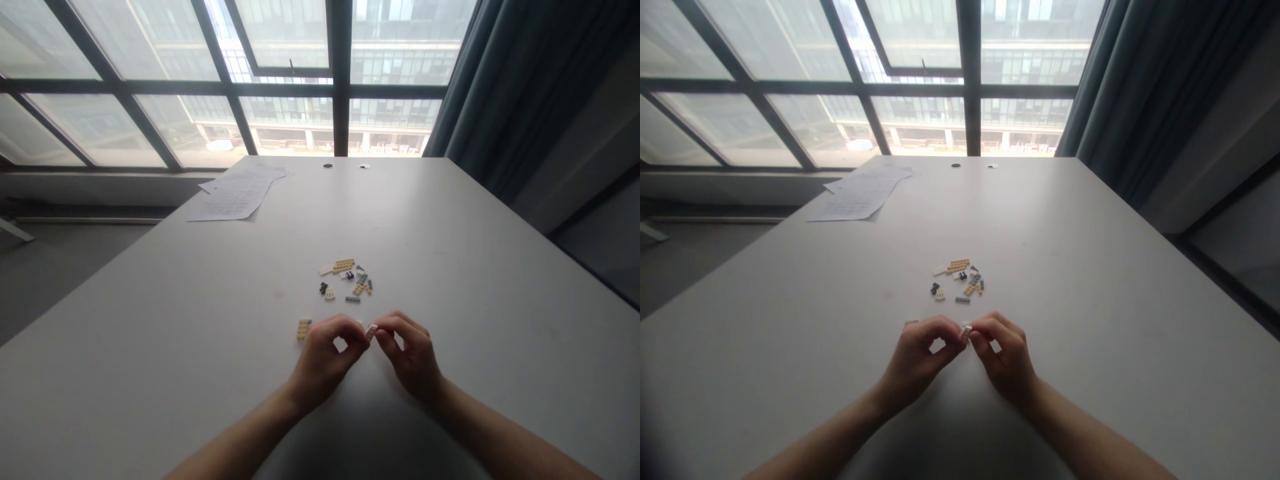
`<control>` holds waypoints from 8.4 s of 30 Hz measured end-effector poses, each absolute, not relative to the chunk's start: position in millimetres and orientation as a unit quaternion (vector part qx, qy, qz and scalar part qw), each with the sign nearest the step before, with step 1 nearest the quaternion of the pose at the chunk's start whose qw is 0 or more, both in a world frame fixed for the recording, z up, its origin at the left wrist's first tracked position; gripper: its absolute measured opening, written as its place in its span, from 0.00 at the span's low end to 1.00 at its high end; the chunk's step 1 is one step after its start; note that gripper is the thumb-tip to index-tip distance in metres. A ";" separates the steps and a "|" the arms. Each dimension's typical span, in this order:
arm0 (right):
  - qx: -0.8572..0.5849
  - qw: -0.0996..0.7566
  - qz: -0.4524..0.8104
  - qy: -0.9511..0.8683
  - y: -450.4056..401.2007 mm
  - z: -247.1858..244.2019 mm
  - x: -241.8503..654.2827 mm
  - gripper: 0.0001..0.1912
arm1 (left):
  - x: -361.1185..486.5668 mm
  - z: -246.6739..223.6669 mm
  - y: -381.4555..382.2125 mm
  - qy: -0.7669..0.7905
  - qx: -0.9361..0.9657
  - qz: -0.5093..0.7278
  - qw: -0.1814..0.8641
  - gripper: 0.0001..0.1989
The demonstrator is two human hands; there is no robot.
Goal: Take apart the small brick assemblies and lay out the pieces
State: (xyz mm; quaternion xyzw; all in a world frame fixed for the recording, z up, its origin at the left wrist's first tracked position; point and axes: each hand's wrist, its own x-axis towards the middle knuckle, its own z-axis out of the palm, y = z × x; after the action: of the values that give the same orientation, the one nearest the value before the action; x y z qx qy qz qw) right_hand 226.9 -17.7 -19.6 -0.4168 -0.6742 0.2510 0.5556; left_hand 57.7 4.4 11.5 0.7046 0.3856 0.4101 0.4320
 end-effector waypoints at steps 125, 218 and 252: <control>-0.534 0.274 0.159 -0.784 -12.2 -15.7 228.6 0.12 | 46.8 1.0 13.7 0.477 0.816 0.200 0.258 0.12; -0.545 0.261 0.188 -0.774 -18.3 -12.0 213.8 0.11 | -7.6 -8.4 -5.9 0.210 0.961 0.176 -0.039 0.13; -0.461 0.242 0.186 -0.833 -10.1 -16.0 216.2 0.20 | -6.6 -5.9 -4.2 0.186 0.962 0.199 -0.025 0.08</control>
State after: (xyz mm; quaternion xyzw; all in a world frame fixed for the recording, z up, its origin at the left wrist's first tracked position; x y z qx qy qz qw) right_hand 216.2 -10.1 -16.0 -0.4613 -0.8329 0.1862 0.2425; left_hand -6.6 -4.2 -5.9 0.9619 0.1859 0.1992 -0.0246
